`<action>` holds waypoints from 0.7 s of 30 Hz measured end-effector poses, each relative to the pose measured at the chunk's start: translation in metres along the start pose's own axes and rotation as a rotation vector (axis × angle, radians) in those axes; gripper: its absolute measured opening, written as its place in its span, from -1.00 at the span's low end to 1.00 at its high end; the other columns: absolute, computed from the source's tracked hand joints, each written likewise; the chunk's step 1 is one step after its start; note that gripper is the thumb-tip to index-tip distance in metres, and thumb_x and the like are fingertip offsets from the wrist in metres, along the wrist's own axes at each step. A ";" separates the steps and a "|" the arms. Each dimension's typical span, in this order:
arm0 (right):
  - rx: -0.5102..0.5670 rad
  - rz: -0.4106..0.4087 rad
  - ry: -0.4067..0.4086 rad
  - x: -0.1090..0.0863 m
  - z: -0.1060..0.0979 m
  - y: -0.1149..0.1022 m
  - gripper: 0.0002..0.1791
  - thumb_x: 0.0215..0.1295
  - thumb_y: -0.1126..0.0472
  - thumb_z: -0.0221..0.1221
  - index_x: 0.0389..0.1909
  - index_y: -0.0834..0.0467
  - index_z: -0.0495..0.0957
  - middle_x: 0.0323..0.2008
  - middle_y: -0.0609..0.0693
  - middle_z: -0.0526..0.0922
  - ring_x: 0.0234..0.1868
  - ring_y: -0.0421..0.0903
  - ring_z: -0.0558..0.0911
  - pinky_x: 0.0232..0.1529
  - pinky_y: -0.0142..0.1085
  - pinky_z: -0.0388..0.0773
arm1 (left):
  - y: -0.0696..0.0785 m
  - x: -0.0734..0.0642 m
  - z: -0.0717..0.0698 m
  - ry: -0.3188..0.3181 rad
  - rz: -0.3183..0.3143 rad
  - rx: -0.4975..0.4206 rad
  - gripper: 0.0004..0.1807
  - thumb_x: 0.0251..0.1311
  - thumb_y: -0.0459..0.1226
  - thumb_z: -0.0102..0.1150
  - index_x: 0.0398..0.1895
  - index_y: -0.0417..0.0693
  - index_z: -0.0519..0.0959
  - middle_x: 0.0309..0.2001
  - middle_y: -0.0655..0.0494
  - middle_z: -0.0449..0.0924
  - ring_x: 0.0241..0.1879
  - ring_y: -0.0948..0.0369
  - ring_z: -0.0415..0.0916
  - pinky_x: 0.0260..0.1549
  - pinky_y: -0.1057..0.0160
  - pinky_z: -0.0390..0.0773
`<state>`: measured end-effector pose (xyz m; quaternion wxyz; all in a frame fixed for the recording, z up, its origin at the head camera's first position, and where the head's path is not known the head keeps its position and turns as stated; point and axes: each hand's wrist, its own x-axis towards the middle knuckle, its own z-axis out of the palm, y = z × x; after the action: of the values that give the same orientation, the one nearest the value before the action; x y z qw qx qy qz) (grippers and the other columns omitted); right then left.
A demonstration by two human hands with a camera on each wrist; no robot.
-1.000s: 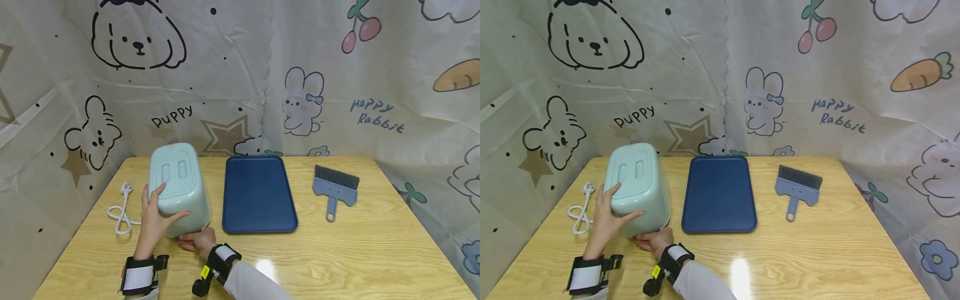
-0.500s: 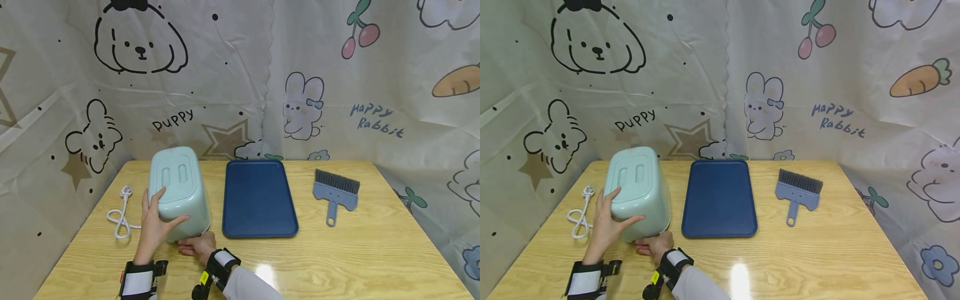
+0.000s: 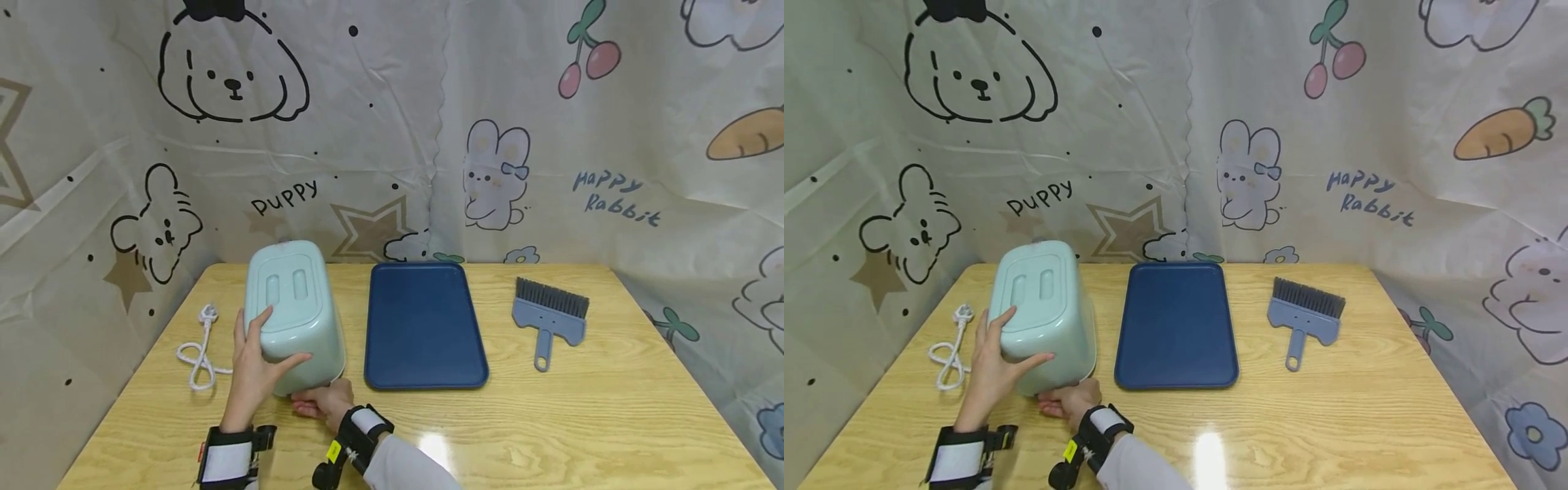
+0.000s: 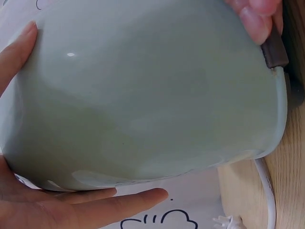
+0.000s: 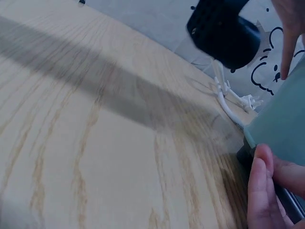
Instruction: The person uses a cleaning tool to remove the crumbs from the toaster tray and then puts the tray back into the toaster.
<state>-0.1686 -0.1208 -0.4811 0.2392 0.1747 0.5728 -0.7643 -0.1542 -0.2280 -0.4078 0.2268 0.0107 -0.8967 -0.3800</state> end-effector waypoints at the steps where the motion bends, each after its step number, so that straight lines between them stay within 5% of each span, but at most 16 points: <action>1: 0.007 0.004 -0.015 0.000 0.000 0.000 -0.72 -0.18 0.57 0.27 -0.37 0.45 0.44 -0.53 0.28 0.62 -0.57 -0.02 0.64 -0.49 -0.28 0.62 | 0.000 0.000 -0.001 0.001 0.000 0.001 0.03 -0.38 -0.25 0.50 0.25 -0.16 0.12 0.33 -0.32 -0.30 0.23 -0.31 -0.12 0.02 -0.35 0.16; 9: 0.030 0.031 -0.110 0.000 -0.005 0.000 -0.80 -0.06 0.54 0.21 -0.35 0.46 0.48 -0.41 0.30 0.63 -0.36 0.09 0.64 -0.34 -0.19 0.62 | 0.000 0.000 -0.004 0.006 -0.004 0.005 0.01 -0.37 -0.25 0.49 0.25 -0.16 0.13 0.32 -0.33 -0.30 0.22 -0.33 -0.12 0.01 -0.36 0.15; 13: 0.028 0.053 -0.219 0.001 -0.011 0.000 -0.79 0.10 0.48 0.09 -0.21 0.46 0.47 -0.29 0.32 0.61 -0.21 0.12 0.60 -0.21 -0.12 0.59 | 0.000 0.001 -0.004 0.010 -0.016 0.010 0.01 -0.37 -0.24 0.49 0.25 -0.14 0.13 0.33 -0.32 -0.30 0.22 -0.32 -0.10 0.01 -0.35 0.16; 21: 0.019 0.054 -0.264 -0.002 -0.020 0.005 -0.79 0.18 0.39 0.04 -0.22 0.44 0.51 -0.29 0.30 0.61 -0.23 0.08 0.62 -0.20 -0.17 0.59 | 0.001 0.001 -0.002 -0.009 -0.011 0.003 0.01 -0.36 -0.23 0.49 0.25 -0.16 0.13 0.33 -0.34 -0.31 0.23 -0.32 -0.13 0.03 -0.34 0.14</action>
<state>-0.1648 -0.1024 -0.4896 0.3316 0.0903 0.5240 -0.7793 -0.1544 -0.2290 -0.4059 0.2204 0.0144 -0.8983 -0.3799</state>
